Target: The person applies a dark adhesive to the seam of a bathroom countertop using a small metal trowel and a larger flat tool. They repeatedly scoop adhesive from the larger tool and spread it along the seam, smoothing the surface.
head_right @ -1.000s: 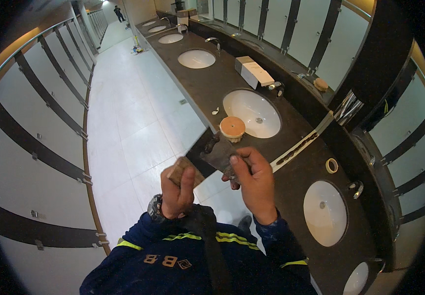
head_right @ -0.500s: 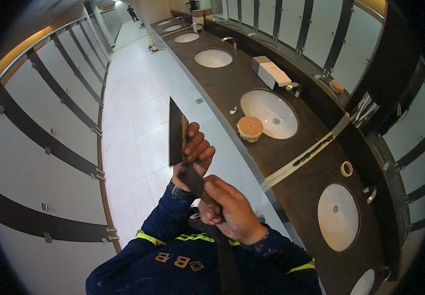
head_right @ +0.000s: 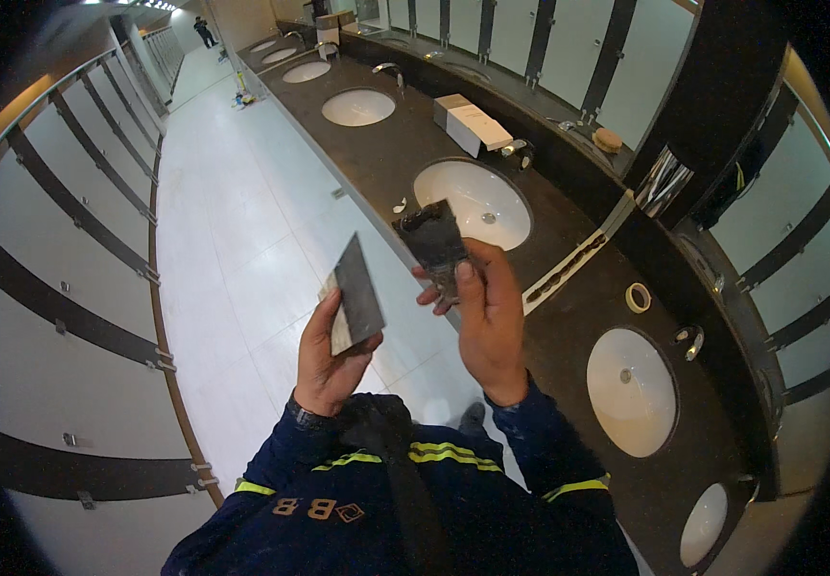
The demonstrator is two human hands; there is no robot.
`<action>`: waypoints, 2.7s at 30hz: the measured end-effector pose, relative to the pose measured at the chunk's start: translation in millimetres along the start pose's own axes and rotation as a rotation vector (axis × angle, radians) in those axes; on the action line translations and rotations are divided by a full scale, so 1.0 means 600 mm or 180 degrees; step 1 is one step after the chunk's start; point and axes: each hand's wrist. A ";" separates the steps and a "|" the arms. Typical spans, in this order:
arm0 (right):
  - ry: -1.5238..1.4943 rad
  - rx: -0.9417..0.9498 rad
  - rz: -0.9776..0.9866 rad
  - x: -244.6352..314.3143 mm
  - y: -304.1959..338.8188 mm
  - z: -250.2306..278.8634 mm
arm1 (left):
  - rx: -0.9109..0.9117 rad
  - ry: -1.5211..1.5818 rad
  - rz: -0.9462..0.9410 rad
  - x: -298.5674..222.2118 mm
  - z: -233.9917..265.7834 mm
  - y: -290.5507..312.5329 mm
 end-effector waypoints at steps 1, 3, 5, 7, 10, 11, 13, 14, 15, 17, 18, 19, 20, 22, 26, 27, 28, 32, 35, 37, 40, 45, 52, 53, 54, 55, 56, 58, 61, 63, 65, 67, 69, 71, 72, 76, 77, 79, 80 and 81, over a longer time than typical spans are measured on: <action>0.0456 -0.0083 0.0380 -0.014 0.001 0.000 | 0.0015 0.0018 0.0059 0.013 -0.010 -0.004; 0.1429 0.0065 0.0993 -0.026 0.009 0.022 | 0.0019 0.0042 0.0161 0.037 -0.025 -0.013; 0.1502 0.0310 0.1396 -0.041 0.005 0.045 | 0.0041 -0.0047 0.0150 0.051 -0.039 -0.024; 0.1484 0.0716 0.1274 -0.049 0.002 0.085 | 0.0147 -0.0246 0.0233 0.064 -0.038 -0.044; 0.1849 0.0967 0.1269 -0.054 -0.021 0.149 | 0.0405 -0.0510 0.0266 0.095 -0.048 -0.068; 0.2023 0.1013 0.1180 -0.069 -0.029 0.165 | 0.0470 -0.0504 0.0290 0.104 -0.044 -0.079; 0.2382 0.1130 0.0959 -0.107 -0.043 0.200 | 0.0527 -0.0484 0.0281 0.121 -0.044 -0.095; 0.2549 0.1209 0.0839 -0.134 -0.052 0.223 | 0.0552 -0.0425 0.0258 0.122 -0.051 -0.097; 0.2437 0.1116 0.0383 -0.195 -0.051 0.262 | 0.0344 -0.0396 0.0113 0.128 -0.055 -0.106; 0.2840 0.0558 -0.0166 -0.323 -0.069 0.370 | 0.0173 -0.0290 -0.0221 0.113 -0.043 -0.126; 0.2963 0.0355 -0.0516 -0.353 -0.089 0.425 | 0.0196 -0.0221 -0.0402 0.092 -0.021 -0.133; 0.3355 0.0359 -0.0901 -0.390 -0.108 0.493 | -0.0299 -0.1206 -0.0979 0.073 0.007 -0.139; 0.3908 0.0272 -0.0866 -0.462 -0.115 0.583 | -0.0417 -0.1996 -0.1431 0.058 0.040 -0.144; 0.4155 0.0254 -0.0870 -0.509 -0.162 0.657 | -0.0804 -0.3208 -0.2177 0.032 0.105 -0.134; 0.4627 0.0319 -0.0801 -0.640 -0.234 0.753 | -0.0787 -0.0411 -0.1544 -0.017 0.195 -0.086; 0.4691 0.0317 -0.0806 -0.668 -0.251 0.759 | -0.1084 -0.0168 -0.1736 0.000 0.182 -0.082; 0.4880 0.0459 -0.0847 -0.693 -0.263 0.768 | -0.1131 -0.0271 -0.1752 0.008 0.191 -0.071; 0.5326 0.0898 -0.1059 -0.769 -0.303 0.773 | -0.1814 -0.0936 -0.1960 0.013 0.236 -0.039; 0.5396 0.1092 -0.1114 -0.798 -0.313 0.771 | -0.1757 -0.0658 -0.1915 0.025 0.235 -0.030; 0.5404 0.1149 -0.1118 -0.808 -0.317 0.769 | -0.1672 -0.0347 -0.1866 0.034 0.229 -0.031; 0.5394 0.1176 -0.1222 -0.811 -0.326 0.761 | -0.1704 -0.0413 -0.1836 0.037 0.235 -0.029; 0.5224 0.1089 -0.1556 -0.819 -0.329 0.748 | -0.2029 -0.1109 -0.1848 0.045 0.254 -0.032; 0.5331 0.1153 -0.2250 -0.864 -0.345 0.795 | -0.2209 -0.1985 -0.1767 0.040 0.288 -0.025; 0.5312 0.1203 -0.2150 -0.860 -0.348 0.782 | -0.2419 -0.2441 -0.1810 0.047 0.282 -0.025; 0.5292 0.1249 -0.2052 -0.856 -0.350 0.767 | -0.2510 -0.2869 -0.1741 0.056 0.272 -0.024; 0.5259 0.1321 -0.2079 -0.852 -0.349 0.770 | -0.2564 -0.3296 -0.1647 0.064 0.257 -0.033; 0.5225 0.1392 -0.2106 -0.849 -0.350 0.773 | -0.2623 -0.3717 -0.1554 0.073 0.241 -0.041; 0.5181 0.1518 -0.2113 -0.843 -0.349 0.775 | -0.1880 -0.0801 -0.1783 0.060 0.268 -0.028; 0.5043 0.1615 -0.2158 -0.841 -0.349 0.776 | -0.1959 -0.1273 -0.1774 0.056 0.292 -0.018; 0.4772 0.1575 -0.2349 -0.839 -0.347 0.780 | -0.1960 -0.0801 -0.1776 0.060 0.277 -0.029; 0.4654 0.1564 -0.2402 -0.834 -0.343 0.774 | -0.1964 -0.0357 -0.1754 0.064 0.265 -0.035; 0.4477 0.1548 -0.2470 -0.825 -0.342 0.758 | -0.1993 -0.0279 -0.1716 0.064 0.262 -0.033; 0.4266 0.1503 -0.2559 -0.814 -0.341 0.747 | -0.2067 -0.0451 -0.1758 0.067 0.264 -0.032; 0.4367 0.1599 -0.2375 -0.812 -0.339 0.743 | -0.2210 -0.0783 -0.1814 0.069 0.268 -0.030; 0.4419 0.1643 -0.2284 -0.812 -0.337 0.744 | -0.2314 -0.1028 -0.1845 0.068 0.271 -0.030; 0.4474 0.1796 -0.2454 -0.810 -0.338 0.732 | -0.2122 -0.0602 -0.1799 0.068 0.268 -0.026; 0.4453 0.1763 -0.2535 -0.810 -0.337 0.731 | -0.2170 -0.0830 -0.1814 0.066 0.273 -0.023; 0.4423 0.1744 -0.2606 -0.811 -0.333 0.728 | -0.2256 -0.1169 -0.1835 0.060 0.282 -0.018; 0.4411 0.1764 -0.2594 -0.810 -0.332 0.723 | -0.2304 -0.1282 -0.1846 0.058 0.285 -0.016; 0.4399 0.1782 -0.2582 -0.808 -0.331 0.719 | -0.2349 -0.1277 -0.1857 0.057 0.284 -0.015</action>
Point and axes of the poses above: each hand's wrist, its own y-axis away from the middle knuckle, its own z-axis out of the back of the hand, x = y × z, and after that the axes turned 12 degrees about y, right-handed
